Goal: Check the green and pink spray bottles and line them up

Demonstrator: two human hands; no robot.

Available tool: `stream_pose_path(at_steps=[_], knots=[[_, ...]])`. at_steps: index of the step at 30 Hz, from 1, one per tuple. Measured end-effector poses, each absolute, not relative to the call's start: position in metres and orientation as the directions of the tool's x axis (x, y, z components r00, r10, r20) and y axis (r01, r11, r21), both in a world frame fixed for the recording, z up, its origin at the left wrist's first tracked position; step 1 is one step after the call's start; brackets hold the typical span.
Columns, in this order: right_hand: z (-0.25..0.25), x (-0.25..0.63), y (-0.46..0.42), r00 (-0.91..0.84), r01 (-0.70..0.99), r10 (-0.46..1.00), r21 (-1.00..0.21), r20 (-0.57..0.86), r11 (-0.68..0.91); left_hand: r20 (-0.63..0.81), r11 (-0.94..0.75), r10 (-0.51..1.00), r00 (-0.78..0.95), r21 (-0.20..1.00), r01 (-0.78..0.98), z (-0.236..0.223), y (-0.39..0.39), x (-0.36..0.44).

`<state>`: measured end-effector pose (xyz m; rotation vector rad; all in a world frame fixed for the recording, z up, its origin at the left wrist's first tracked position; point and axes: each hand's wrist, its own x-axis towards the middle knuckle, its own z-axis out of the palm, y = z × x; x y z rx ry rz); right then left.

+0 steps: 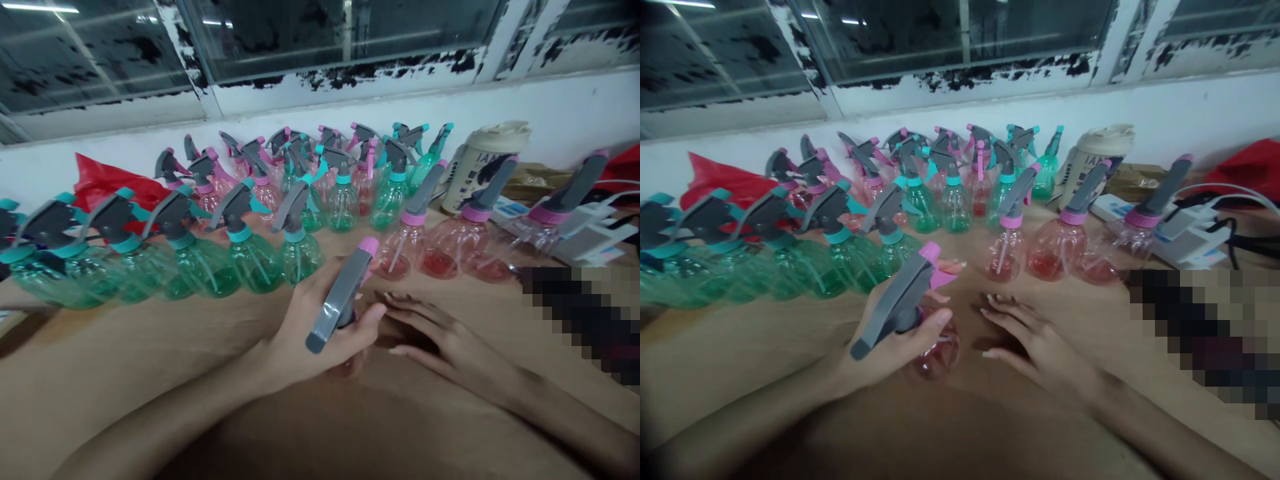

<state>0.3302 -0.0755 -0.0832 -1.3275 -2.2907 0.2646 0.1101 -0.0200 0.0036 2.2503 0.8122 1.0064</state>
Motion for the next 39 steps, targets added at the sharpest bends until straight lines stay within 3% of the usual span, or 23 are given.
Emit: stream_pose_path(at_steps=[4, 7, 13, 19, 30, 39], knots=[[-0.061, 0.314, -0.084, -0.341, 0.733, 0.895, -0.514, 0.287, 0.444, 0.4, -0.617, 0.739, 0.543, 0.724, 0.307, 0.002, -0.016, 0.115], [-0.047, 0.296, -0.081, -0.28, 0.745, 0.908, -0.526, 0.311, 0.409, 0.385, -0.596, 0.747, 0.542, 0.748, 0.29, 0.002, -0.011, 0.123], [-0.037, 0.276, -0.056, -0.162, 0.79, 0.868, -0.465, 0.469, 0.399, 0.369, -0.594, 0.757, 0.539, 0.733, 0.332, 0.006, 0.007, 0.134], [-0.028, 0.286, -0.031, -0.172, 0.827, 0.862, -0.405, 0.478, 0.389, 0.41, -0.574, 0.787, 0.461, 0.761, 0.301, -0.002, 0.007, 0.107], [-0.021, 0.276, -0.007, -0.089, 0.951, 0.859, -0.213, 0.504, 0.223, 0.087, -0.331, 0.862, 0.5, 0.842, 0.426, -0.032, -0.024, 0.056], [-0.02, 0.27, 0.007, -0.085, 0.973, 0.855, -0.141, 0.511, 0.181, 0.023, -0.323, 0.838, 0.544, 0.825, 0.463, -0.039, -0.026, 0.063]])
